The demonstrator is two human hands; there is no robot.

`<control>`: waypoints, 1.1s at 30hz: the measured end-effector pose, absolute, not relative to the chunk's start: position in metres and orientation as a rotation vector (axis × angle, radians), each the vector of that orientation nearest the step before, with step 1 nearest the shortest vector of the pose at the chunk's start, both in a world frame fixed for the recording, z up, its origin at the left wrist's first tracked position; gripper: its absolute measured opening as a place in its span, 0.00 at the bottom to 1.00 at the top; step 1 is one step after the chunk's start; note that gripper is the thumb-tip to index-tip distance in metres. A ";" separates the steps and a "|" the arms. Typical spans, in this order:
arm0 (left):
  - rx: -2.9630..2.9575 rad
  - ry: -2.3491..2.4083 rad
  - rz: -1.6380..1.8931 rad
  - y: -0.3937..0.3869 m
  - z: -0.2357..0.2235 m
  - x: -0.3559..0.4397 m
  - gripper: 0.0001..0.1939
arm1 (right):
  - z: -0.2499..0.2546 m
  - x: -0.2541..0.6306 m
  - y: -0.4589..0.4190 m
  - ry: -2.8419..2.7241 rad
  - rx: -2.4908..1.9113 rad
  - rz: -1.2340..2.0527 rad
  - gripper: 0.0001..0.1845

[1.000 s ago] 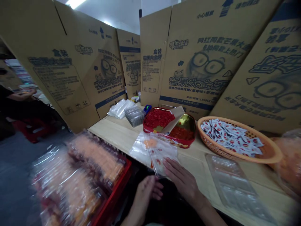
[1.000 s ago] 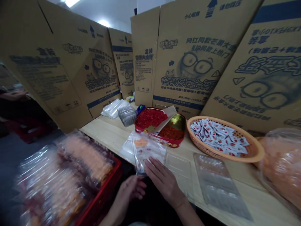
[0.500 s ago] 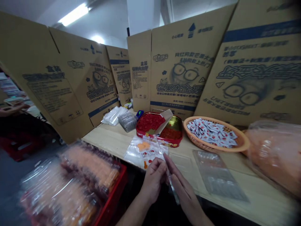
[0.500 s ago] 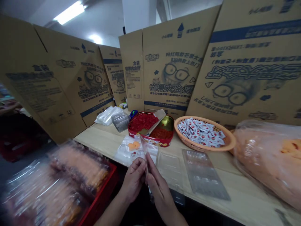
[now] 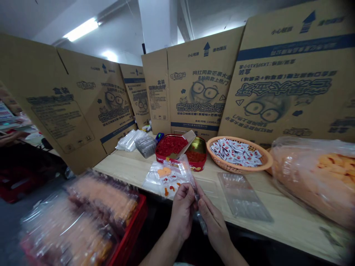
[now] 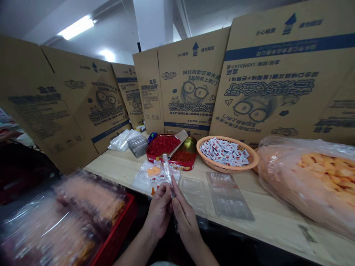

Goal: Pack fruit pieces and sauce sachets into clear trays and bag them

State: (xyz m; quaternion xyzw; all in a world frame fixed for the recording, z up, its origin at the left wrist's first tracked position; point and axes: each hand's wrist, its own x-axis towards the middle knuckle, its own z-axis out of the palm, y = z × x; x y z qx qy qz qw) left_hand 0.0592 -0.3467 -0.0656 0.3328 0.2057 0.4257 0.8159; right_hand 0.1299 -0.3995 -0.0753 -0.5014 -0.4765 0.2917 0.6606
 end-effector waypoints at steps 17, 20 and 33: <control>0.842 0.572 0.859 -0.337 -0.068 0.044 0.30 | -0.116 0.138 -0.409 -1.871 -1.473 0.056 0.43; 0.877 0.633 0.834 -0.330 -0.072 0.044 0.34 | -0.143 0.137 -0.404 -1.838 -1.633 -0.131 0.44; 1.236 1.198 0.979 -0.195 -0.111 0.005 0.39 | -0.178 0.164 -0.374 -1.701 -2.041 -0.378 0.33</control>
